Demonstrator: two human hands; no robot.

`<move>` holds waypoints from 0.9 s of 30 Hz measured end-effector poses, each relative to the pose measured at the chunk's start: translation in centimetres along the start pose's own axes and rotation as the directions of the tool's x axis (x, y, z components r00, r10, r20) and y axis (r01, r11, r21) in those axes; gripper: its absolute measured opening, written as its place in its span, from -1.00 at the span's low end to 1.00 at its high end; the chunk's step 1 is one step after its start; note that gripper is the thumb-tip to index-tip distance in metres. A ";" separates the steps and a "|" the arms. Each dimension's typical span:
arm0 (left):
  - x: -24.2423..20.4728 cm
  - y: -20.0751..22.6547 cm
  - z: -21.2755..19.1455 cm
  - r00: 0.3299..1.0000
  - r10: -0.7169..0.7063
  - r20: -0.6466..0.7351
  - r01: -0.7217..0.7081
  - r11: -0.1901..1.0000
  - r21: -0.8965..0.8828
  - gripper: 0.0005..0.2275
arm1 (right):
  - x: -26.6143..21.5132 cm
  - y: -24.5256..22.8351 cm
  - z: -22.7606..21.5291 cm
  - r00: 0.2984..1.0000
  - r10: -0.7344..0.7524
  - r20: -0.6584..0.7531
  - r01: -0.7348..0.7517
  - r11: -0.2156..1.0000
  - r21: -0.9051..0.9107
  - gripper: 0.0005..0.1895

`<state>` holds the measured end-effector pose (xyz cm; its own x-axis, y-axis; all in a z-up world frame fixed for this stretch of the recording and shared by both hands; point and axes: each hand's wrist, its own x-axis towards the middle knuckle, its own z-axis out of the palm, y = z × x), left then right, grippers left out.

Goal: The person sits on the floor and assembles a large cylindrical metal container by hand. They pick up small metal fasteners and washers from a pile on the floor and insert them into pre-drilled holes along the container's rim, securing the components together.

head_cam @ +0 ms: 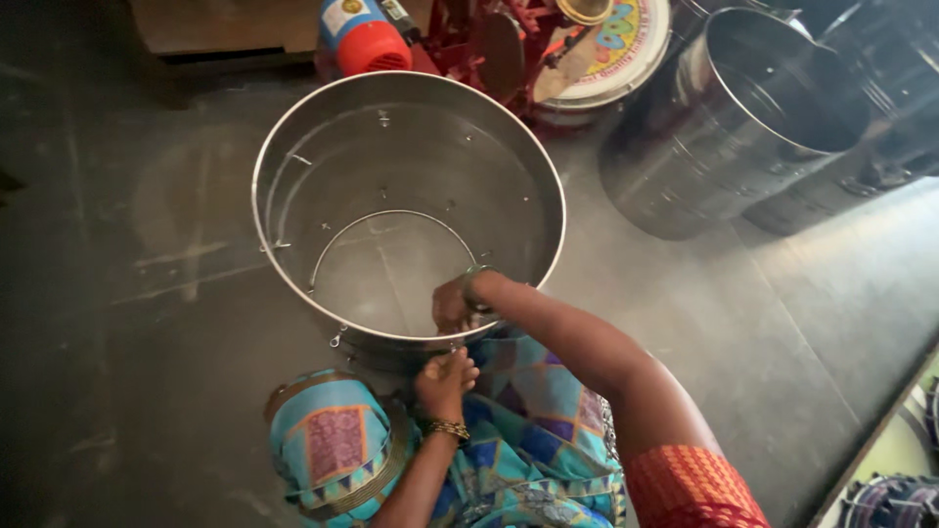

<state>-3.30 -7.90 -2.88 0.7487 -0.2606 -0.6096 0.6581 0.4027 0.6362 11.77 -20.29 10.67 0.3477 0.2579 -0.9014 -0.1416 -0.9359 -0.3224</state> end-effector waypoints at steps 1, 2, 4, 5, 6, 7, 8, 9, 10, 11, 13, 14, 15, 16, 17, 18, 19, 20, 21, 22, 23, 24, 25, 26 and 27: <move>0.1 0.2 -0.1 1.000 -0.011 0.001 0.011 1.000 -0.005 -0.79 | 0.3 0.2 -0.1 0.999 0.009 0.036 -0.012 0.995 0.096 -0.78; 0.0 0.4 0.1 1.000 -0.021 0.002 0.021 1.000 -0.011 -0.79 | 0.5 0.5 -0.1 0.997 0.013 0.072 -0.027 0.981 0.191 -0.76; -0.7 1.0 0.4 1.000 -0.007 -0.017 0.008 1.000 0.024 -0.79 | 0.9 1.1 -0.4 1.000 0.019 0.020 -0.021 0.996 0.091 -0.74; -1.2 1.5 0.4 1.000 -0.001 -0.027 0.003 0.999 0.044 -0.79 | 1.3 1.4 -0.5 1.000 0.018 -0.005 -0.018 0.999 0.043 -0.73; -1.6 1.9 0.5 1.000 -0.012 -0.014 0.012 0.999 0.031 -0.79 | 2.1 1.5 -0.6 0.973 -0.229 0.030 0.228 0.936 -0.267 -0.77; -2.1 2.2 0.6 1.000 -0.023 -0.002 0.023 1.000 0.017 -0.80 | 2.9 1.4 -0.7 0.888 -0.438 0.137 0.439 0.723 -0.533 -0.80; -2.3 2.5 0.6 0.999 -0.034 0.009 0.034 0.999 0.003 -0.80 | 3.4 1.4 -0.6 0.760 -0.577 0.299 0.580 0.393 -0.714 -0.82; -2.5 2.7 0.6 0.999 -0.043 0.015 0.043 0.999 -0.012 -0.80 | 3.3 1.7 -0.4 0.881 -0.456 0.130 0.452 0.725 -0.520 -0.80; -2.7 2.9 0.6 0.998 -0.052 0.022 0.053 0.998 -0.028 -0.80 | 2.8 1.9 -0.1 0.965 -0.261 0.016 0.258 0.937 -0.235 -0.78; -2.7 3.0 0.6 0.998 -0.058 0.027 0.059 0.997 -0.047 -0.81 | 2.2 1.9 0.0 0.999 -0.026 -0.024 0.028 0.996 0.088 -0.76; -3.0 3.0 0.6 0.998 -0.041 0.039 0.043 0.997 -0.057 -0.81 | 1.3 1.1 -0.2 0.999 -0.027 -0.019 0.028 0.998 0.063 -0.79; -3.1 3.1 0.5 0.998 -0.032 0.045 0.035 0.997 -0.063 -0.81 | 0.9 0.7 -0.3 0.999 -0.028 -0.017 0.029 0.998 0.049 -0.80; -3.2 3.1 0.5 0.999 -0.029 0.045 0.032 0.998 -0.047 -0.80 | 0.6 0.4 -0.3 0.999 -0.041 0.005 0.040 0.988 0.146 -0.84; -3.2 3.2 0.5 0.999 -0.027 0.045 0.029 0.999 -0.032 -0.80 | 0.4 0.2 -0.3 0.998 -0.056 0.024 0.049 0.969 0.241 -0.86; -3.2 3.2 0.6 0.999 -0.025 0.048 0.025 1.000 -0.017 -0.80 | 0.0 0.1 -0.5 0.997 -0.070 0.042 0.053 0.941 0.334 -0.86; -3.3 3.3 0.7 0.999 -0.013 0.046 0.013 1.000 -0.009 -0.80 | -0.4 -0.1 -0.6 0.998 -0.061 0.028 0.050 0.954 0.296 -0.86; -3.4 3.4 0.6 0.999 -0.004 0.047 0.004 1.000 0.003 -0.79 | -0.8 -0.2 -0.6 0.999 -0.051 0.012 0.046 0.964 0.262 -0.86; -3.4 3.4 0.6 0.999 0.005 0.049 -0.006 1.000 0.014 -0.79 | -1.1 -0.3 -0.5 0.999 -0.041 -0.004 0.041 0.973 0.227 -0.86; -3.4 3.4 0.6 0.999 0.003 0.048 -0.004 1.000 0.018 -0.79 | -1.4 -0.5 -0.5 0.999 -0.042 -0.003 0.042 0.973 0.227 -0.86; -3.2 3.4 0.6 0.999 0.001 0.046 -0.002 1.000 0.023 -0.79 | -1.6 -0.7 -0.5 0.999 -0.043 -0.002 0.043 0.973 0.227 -0.85; -3.1 3.3 0.7 0.999 -0.002 0.043 0.001 1.000 0.025 -0.79 | -1.7 -0.8 -0.4 0.999 -0.045 0.001 0.044 0.973 0.225 -0.85; -3.0 3.1 0.6 0.999 -0.003 0.037 0.002 1.000 0.031 -0.79 | -1.7 -1.0 -0.3 1.000 -0.023 -0.006 0.024 0.977 0.214 -0.85; -2.9 3.0 0.7 0.999 -0.001 0.034 -0.001 0.999 0.035 -0.80 | -1.9 -1.3 -0.4 1.000 0.000 -0.017 0.004 0.980 0.199 -0.84; -2.8 2.9 0.6 1.000 0.002 0.030 -0.004 0.999 0.040 -0.80 | -2.1 -1.5 -0.5 0.999 0.022 -0.029 -0.016 0.982 0.186 -0.82; -2.7 2.8 0.5 1.000 -0.003 0.030 0.002 0.999 0.043 -0.80 | -2.3 -1.6 -0.5 1.000 0.000 -0.027 0.006 0.981 0.196 -0.81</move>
<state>-3.47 -6.53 0.84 0.7485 -0.2885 -0.5971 0.6625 0.3642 0.6545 11.67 -19.52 13.40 0.3725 0.2516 -0.8933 -0.3188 -0.8693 -0.3778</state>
